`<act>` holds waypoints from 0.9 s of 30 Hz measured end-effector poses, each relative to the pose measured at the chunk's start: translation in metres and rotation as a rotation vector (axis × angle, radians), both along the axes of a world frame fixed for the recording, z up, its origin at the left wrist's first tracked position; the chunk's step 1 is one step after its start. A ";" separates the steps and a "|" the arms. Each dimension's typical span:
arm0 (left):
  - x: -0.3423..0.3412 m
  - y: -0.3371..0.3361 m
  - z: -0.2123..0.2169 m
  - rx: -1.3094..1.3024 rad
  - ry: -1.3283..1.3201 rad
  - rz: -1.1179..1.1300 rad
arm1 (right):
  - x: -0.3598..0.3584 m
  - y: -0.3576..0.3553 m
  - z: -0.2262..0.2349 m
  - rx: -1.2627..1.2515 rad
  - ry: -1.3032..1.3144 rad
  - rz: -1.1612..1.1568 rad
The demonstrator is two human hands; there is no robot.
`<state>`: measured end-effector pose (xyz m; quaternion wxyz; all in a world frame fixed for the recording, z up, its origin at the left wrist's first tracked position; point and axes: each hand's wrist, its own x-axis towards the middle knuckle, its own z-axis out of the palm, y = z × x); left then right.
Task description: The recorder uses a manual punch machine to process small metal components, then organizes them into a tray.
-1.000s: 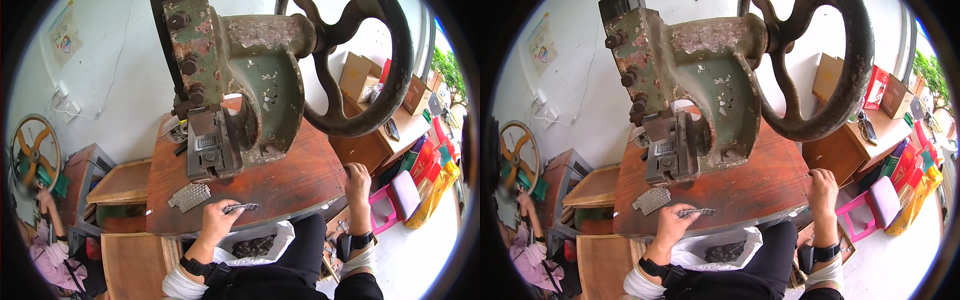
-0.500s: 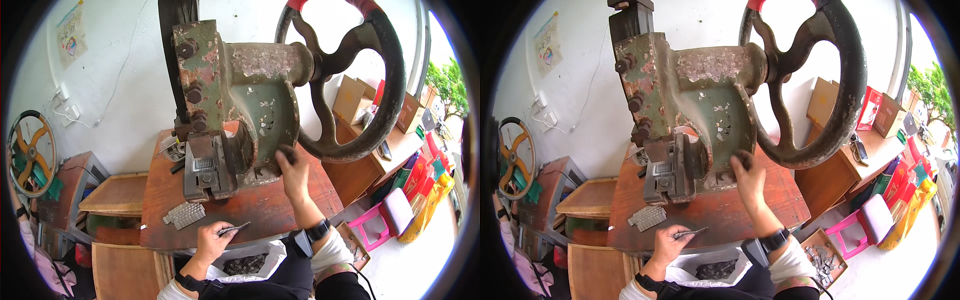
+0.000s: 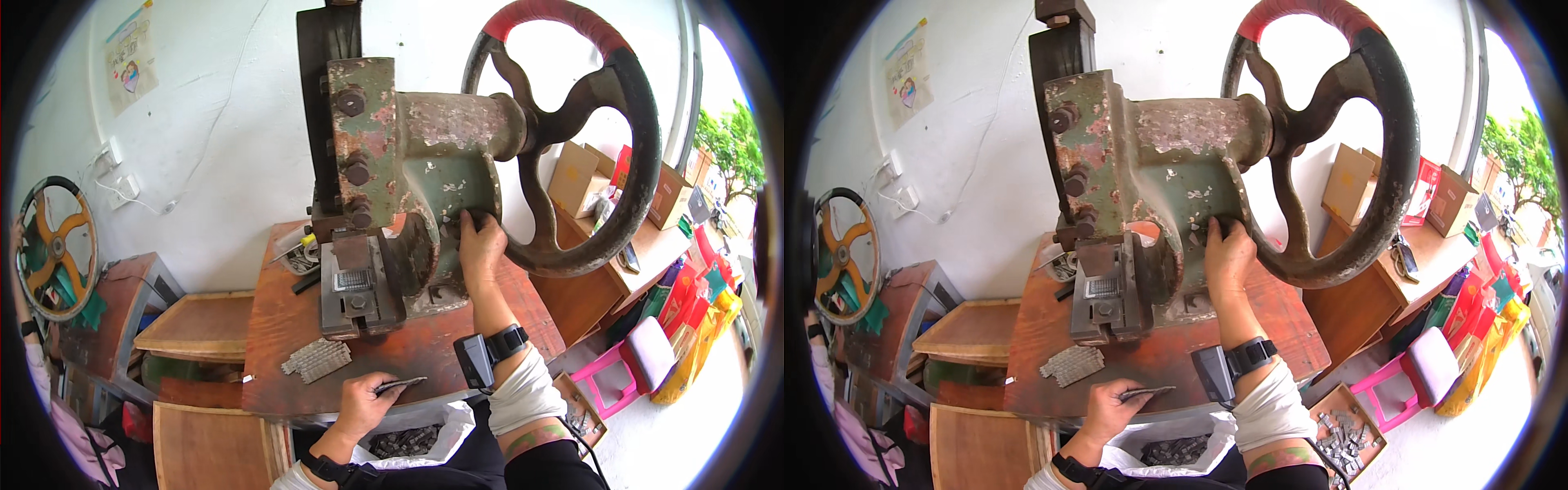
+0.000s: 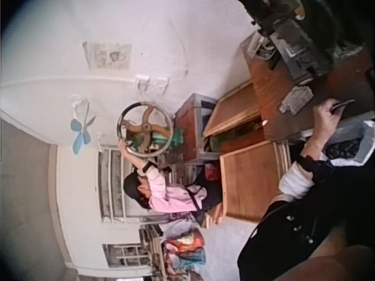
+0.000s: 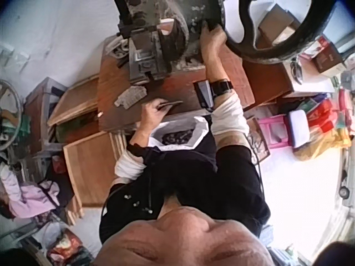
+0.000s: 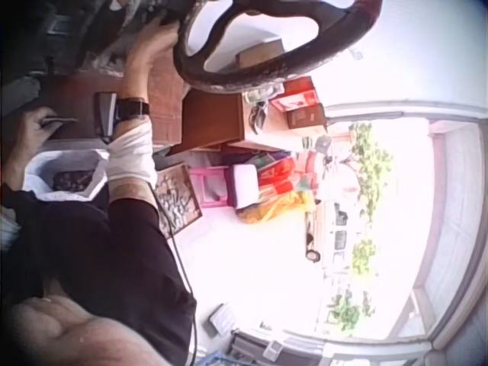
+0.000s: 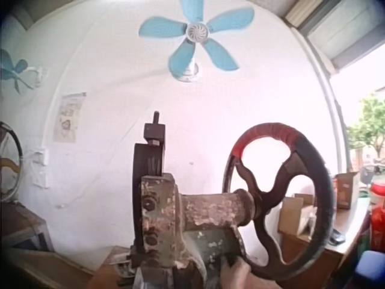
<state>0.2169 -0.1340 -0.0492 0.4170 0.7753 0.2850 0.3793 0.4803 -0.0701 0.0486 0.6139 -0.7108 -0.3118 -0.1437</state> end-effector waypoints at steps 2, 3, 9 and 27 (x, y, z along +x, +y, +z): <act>0.000 0.001 -0.002 0.003 -0.001 0.005 | -0.003 0.000 0.002 0.048 0.004 0.015; 0.000 0.001 -0.003 0.006 0.000 0.006 | -0.004 0.000 0.002 0.096 0.010 0.025; 0.000 0.004 -0.001 0.040 -0.024 0.030 | -0.032 -0.035 -0.012 0.456 0.057 0.362; 0.001 -0.001 -0.002 -0.008 -0.046 0.035 | -0.109 -0.119 -0.109 -0.202 -0.014 0.980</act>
